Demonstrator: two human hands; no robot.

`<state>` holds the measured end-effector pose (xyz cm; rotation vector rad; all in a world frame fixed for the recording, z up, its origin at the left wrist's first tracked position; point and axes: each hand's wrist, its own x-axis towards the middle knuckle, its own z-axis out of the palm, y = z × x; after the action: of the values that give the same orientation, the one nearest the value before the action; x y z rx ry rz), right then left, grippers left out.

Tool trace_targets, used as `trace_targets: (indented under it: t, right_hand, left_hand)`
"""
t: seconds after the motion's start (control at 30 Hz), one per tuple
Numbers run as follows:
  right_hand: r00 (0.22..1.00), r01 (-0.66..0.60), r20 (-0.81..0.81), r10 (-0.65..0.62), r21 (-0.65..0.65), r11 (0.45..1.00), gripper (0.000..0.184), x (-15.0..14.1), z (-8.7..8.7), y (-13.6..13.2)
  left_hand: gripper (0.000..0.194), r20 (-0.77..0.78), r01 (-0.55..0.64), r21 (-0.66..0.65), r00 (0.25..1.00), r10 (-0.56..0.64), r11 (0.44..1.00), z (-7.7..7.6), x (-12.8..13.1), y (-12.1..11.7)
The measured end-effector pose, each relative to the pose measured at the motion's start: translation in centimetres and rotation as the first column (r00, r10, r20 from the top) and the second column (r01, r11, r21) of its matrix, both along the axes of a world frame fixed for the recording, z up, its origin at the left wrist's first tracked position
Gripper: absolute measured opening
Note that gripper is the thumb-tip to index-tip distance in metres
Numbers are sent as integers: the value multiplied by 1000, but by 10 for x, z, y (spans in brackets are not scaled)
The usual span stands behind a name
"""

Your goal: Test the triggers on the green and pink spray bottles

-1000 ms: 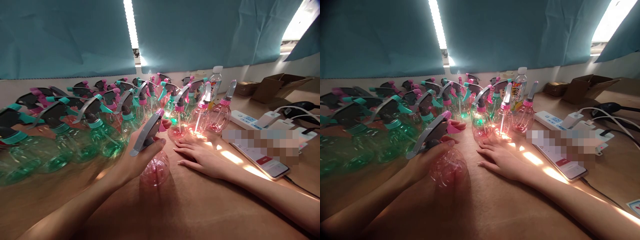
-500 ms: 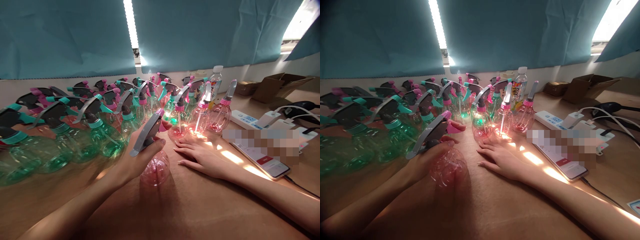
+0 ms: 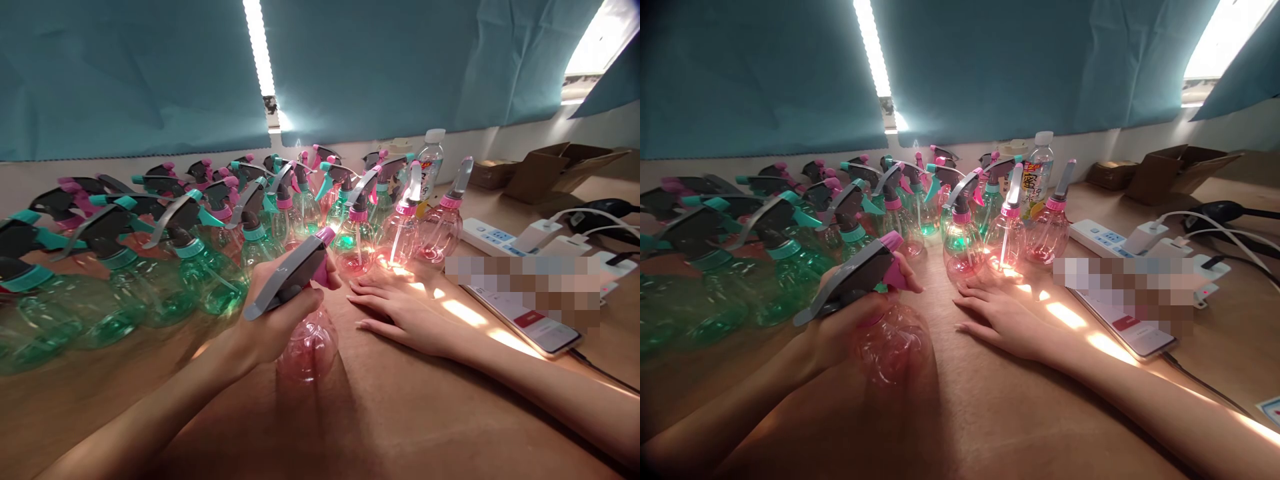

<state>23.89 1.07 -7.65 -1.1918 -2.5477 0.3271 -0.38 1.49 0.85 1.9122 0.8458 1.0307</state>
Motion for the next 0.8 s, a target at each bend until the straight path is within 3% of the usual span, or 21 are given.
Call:
trace_targets:
  t: [0.27,0.37,0.53,0.7,0.8]
  right_hand:
    - [1000,13,-4,-13,36,999,48,0,3,-1]
    - [1000,13,-23,-12,54,998,47,-1,5,-2]
    - [1000,-18,27,16,68,998,50,-2,8,-2]
    - [999,-53,7,53,31,998,44,-5,15,-5]
    - [998,-51,-22,51,4,999,51,-9,22,-13]
  left_hand:
    - [18,-42,-18,-17,999,18,1000,4,1,-6]
    - [21,-70,-78,-26,995,76,997,2,5,-6]
    - [14,-83,-164,46,982,167,985,-3,7,-6]
    - [5,-69,-167,102,982,175,981,-1,9,-5]
    - [6,-65,-161,97,984,168,982,-1,11,-4]
